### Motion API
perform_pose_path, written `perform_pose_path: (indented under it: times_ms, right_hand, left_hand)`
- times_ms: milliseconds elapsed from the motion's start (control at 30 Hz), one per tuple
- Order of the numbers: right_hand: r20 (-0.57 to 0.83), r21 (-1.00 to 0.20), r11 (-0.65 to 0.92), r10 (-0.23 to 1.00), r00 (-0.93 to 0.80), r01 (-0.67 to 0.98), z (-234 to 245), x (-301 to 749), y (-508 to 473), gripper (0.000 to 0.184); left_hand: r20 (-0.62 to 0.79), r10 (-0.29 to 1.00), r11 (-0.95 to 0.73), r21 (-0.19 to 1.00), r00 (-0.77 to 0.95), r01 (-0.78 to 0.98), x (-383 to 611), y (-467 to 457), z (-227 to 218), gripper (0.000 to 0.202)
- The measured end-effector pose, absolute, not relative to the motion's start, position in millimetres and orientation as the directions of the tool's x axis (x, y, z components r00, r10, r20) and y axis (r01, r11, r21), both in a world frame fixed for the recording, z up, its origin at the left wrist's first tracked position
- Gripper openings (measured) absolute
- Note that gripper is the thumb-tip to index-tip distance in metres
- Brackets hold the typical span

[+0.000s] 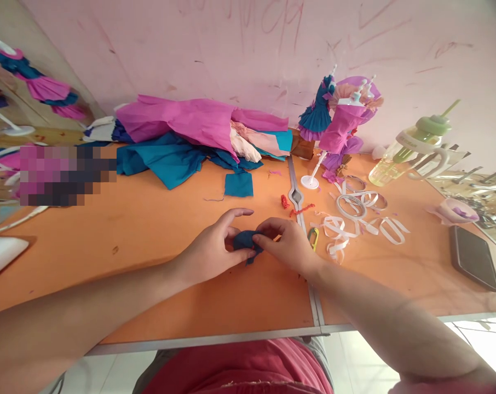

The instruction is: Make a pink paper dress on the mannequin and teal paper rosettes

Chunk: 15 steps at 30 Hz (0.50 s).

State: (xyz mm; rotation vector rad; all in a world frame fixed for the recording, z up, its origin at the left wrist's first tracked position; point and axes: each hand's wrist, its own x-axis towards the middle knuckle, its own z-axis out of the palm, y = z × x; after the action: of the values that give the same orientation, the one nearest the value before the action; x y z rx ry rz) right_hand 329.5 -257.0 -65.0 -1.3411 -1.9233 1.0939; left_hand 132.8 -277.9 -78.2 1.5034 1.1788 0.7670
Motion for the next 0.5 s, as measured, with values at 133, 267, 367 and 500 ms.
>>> perform_pose_path:
  times_ms: [133,267,367,500]
  right_hand:
    - [0.023,-0.908,0.139,0.959,-0.283,0.396,-64,330,-258,0.019]
    - [-0.046,-0.914,0.107,0.931,-0.361,0.392,-64,331,-259,0.035]
    - [-0.05,-0.857,0.152,0.927,-0.372,0.493,-68,331,-257,0.024]
    - [-0.038,-0.871,0.133,0.942,-0.334,0.474,-73,330,-253,0.021]
  left_hand:
    - [-0.232,0.914,0.176,0.966,0.333,0.189,128,-268,-82,0.059]
    - [-0.224,0.915,0.168,0.968,0.335,0.189,124,-262,-86,0.045]
    - [-0.2,0.918,0.137,0.97,0.342,0.201,123,-261,-87,0.044]
    - [-0.147,0.933,0.085,0.977,0.327,0.195,124,-263,-84,0.042]
